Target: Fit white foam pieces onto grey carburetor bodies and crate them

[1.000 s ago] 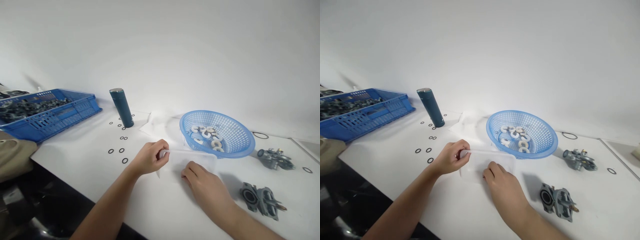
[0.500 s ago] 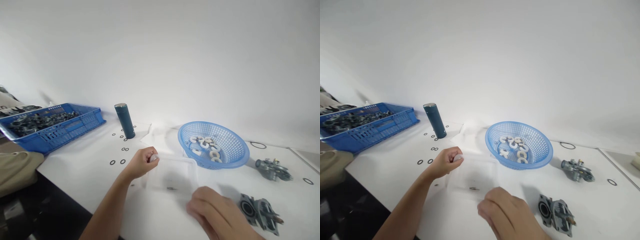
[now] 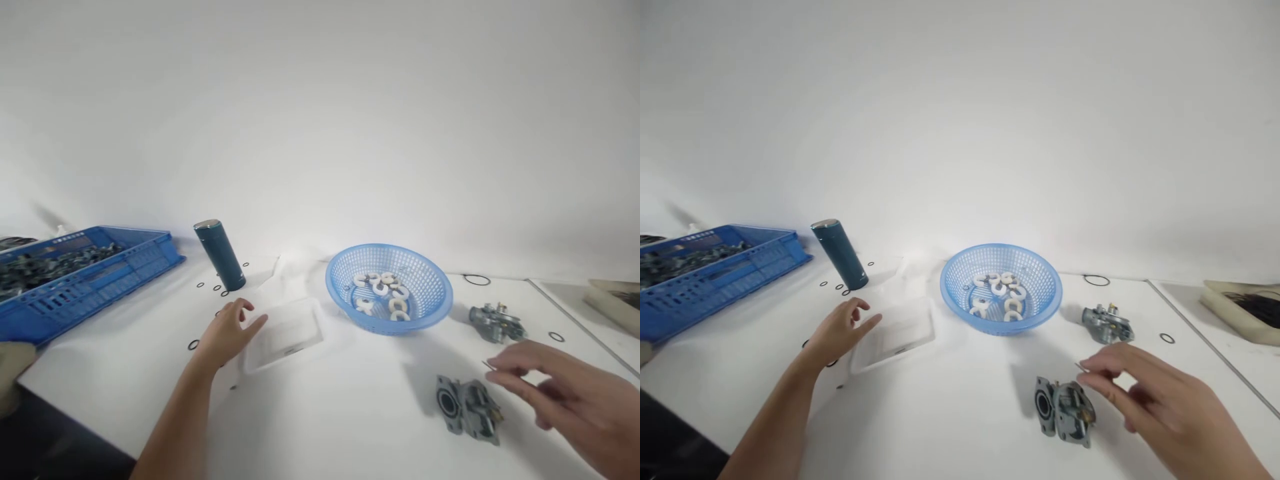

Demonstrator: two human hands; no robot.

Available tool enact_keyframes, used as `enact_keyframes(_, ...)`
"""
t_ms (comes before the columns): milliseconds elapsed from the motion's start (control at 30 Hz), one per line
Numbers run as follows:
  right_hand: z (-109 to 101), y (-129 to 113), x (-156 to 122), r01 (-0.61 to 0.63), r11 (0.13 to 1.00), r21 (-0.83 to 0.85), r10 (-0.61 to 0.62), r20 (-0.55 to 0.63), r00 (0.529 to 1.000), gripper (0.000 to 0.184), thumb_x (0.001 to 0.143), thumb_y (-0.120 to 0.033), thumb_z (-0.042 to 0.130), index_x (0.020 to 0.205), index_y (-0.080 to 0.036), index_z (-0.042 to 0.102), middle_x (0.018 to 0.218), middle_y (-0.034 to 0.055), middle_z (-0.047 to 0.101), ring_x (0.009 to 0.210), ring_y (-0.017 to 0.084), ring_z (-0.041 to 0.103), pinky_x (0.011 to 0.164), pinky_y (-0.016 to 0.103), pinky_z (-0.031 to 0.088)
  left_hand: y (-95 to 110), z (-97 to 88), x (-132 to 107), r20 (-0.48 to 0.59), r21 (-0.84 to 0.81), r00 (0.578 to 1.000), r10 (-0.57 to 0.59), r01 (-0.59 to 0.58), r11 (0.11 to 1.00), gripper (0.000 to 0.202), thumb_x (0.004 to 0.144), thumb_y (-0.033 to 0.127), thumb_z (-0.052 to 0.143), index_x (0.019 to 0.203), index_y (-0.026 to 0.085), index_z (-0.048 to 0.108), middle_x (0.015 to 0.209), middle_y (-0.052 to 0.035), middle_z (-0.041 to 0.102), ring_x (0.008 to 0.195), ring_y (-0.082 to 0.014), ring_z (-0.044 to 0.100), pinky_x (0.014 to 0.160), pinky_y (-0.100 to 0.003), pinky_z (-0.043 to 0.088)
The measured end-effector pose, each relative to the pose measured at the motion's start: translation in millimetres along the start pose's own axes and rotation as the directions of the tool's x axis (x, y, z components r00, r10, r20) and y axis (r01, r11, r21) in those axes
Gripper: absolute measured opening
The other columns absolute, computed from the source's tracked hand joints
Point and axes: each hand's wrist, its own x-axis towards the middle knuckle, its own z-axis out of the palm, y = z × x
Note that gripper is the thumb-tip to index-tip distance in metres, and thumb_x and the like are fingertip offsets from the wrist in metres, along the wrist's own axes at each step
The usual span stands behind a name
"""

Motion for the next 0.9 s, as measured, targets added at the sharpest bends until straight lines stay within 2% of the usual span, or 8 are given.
enact_keyframes(100, -3, 5, 6, -0.214, 0.973, 0.081, 0.215, -0.001, 0.977, 0.047, 0.092, -0.078, 0.084, 0.105, -0.032, 0.085, 0.104, 0.0053, 0.082, 0.044, 0.017, 0.060, 0.048, 0.035, 0.064, 32, 2.3, -15, -0.245, 0.053, 0.965, 0.097, -0.086, 0.995, 0.046, 0.099, 0.067, 0.059, 0.103, 0.021, 0.060, 0.114, -0.0184, 0.066, 0.102, -0.0371, 0.065, 0.072, -0.041, 0.048)
enact_keyframes(167, 5, 0, 6, -0.241, 0.957, 0.158, 0.240, 0.029, 0.970, 0.048, 0.096, -0.079, 0.079, 0.102, -0.031, 0.084, 0.109, 0.0057, 0.082, 0.050, 0.018, 0.062, 0.052, 0.036, 0.064, 69, 12.1, -34, -0.283, 0.065, 0.920, 0.272, -0.264, 0.962, 0.037, 0.104, 0.059, 0.051, 0.100, 0.022, 0.057, 0.107, -0.0172, 0.064, 0.107, -0.0372, 0.063, 0.079, -0.045, 0.051)
enact_keyframes(233, 14, -7, 5, -0.227, 0.948, 0.223, 0.217, 0.070, 0.974, 0.049, 0.101, -0.078, 0.075, 0.101, -0.030, 0.084, 0.112, 0.0060, 0.080, 0.054, 0.019, 0.065, 0.055, 0.036, 0.064, 113, 29.5, -58, -0.165, 0.034, 0.837, 0.522, -0.524, 0.851, 0.032, 0.101, 0.055, 0.057, 0.094, 0.024, 0.058, 0.094, -0.0100, 0.065, 0.093, -0.0285, 0.064, 0.077, -0.041, 0.054)
enact_keyframes(300, 18, -12, 4, -0.217, 0.937, 0.274, 0.203, 0.075, 0.976, 0.051, 0.102, -0.079, 0.074, 0.102, -0.030, 0.085, 0.114, 0.0065, 0.080, 0.057, 0.019, 0.067, 0.057, 0.036, 0.065, 158, 51.6, -83, 0.000, -0.050, 0.687, 0.727, -0.726, 0.686, 0.027, 0.096, 0.052, 0.070, 0.105, 0.026, 0.065, 0.098, -0.0043, 0.070, 0.090, -0.0220, 0.068, 0.070, -0.033, 0.055)
enact_keyframes(400, 17, -16, 5, -0.225, 0.903, 0.366, 0.222, 0.050, 0.974, 0.056, 0.099, -0.082, 0.076, 0.103, -0.027, 0.086, 0.114, 0.0080, 0.078, 0.070, 0.022, 0.072, 0.063, 0.035, 0.067, 211, 85.4, -110, 0.183, -0.202, 0.513, 0.839, -0.815, 0.543, 0.075, 0.080, 0.069, 0.089, 0.135, 0.026, 0.063, 0.123, -0.0079, 0.071, 0.099, -0.0255, 0.073, 0.064, -0.035, 0.061)
enact_keyframes(467, 14, -16, 5, -0.236, 0.876, 0.420, 0.245, 0.033, 0.969, 0.059, 0.096, -0.084, 0.079, 0.101, -0.026, 0.086, 0.109, 0.0079, 0.078, 0.076, 0.023, 0.073, 0.069, 0.035, 0.067, 232, 104.2, -120, 0.297, -0.282, 0.477, 0.827, -0.783, 0.554, 0.102, 0.073, 0.075, 0.093, 0.151, 0.022, 0.054, 0.138, -0.0159, 0.067, 0.110, -0.0328, 0.073, 0.072, -0.044, 0.068)
enact_keyframes(600, 15, -19, 3, -0.312, 0.825, 0.471, 0.321, 0.065, 0.945, 0.058, 0.092, -0.082, 0.084, 0.100, -0.024, 0.084, 0.097, 0.0052, 0.076, 0.077, 0.022, 0.068, 0.073, 0.034, 0.064, 244, 129.0, -124, 0.370, -0.318, 0.482, 0.794, -0.737, 0.596, 0.107, 0.080, 0.068, 0.091, 0.164, 0.022, 0.043, 0.154, -0.0243, 0.060, 0.130, -0.0427, 0.068, 0.092, -0.060, 0.071)
enact_keyframes(900, 35, -33, 4, -0.395, 0.743, 0.540, 0.358, 0.178, 0.916, 0.060, 0.093, -0.080, 0.082, 0.089, -0.021, 0.074, 0.077, 0.0012, 0.069, 0.072, 0.020, 0.062, 0.066, 0.030, 0.050, 222, 141.9, -117, 0.243, -0.334, 0.414, 0.877, -0.813, 0.477, 0.076, 0.097, 0.041, 0.085, 0.160, 0.023, 0.045, 0.135, -0.0152, 0.077, 0.118, -0.0374, 0.074, 0.088, -0.054, 0.071)
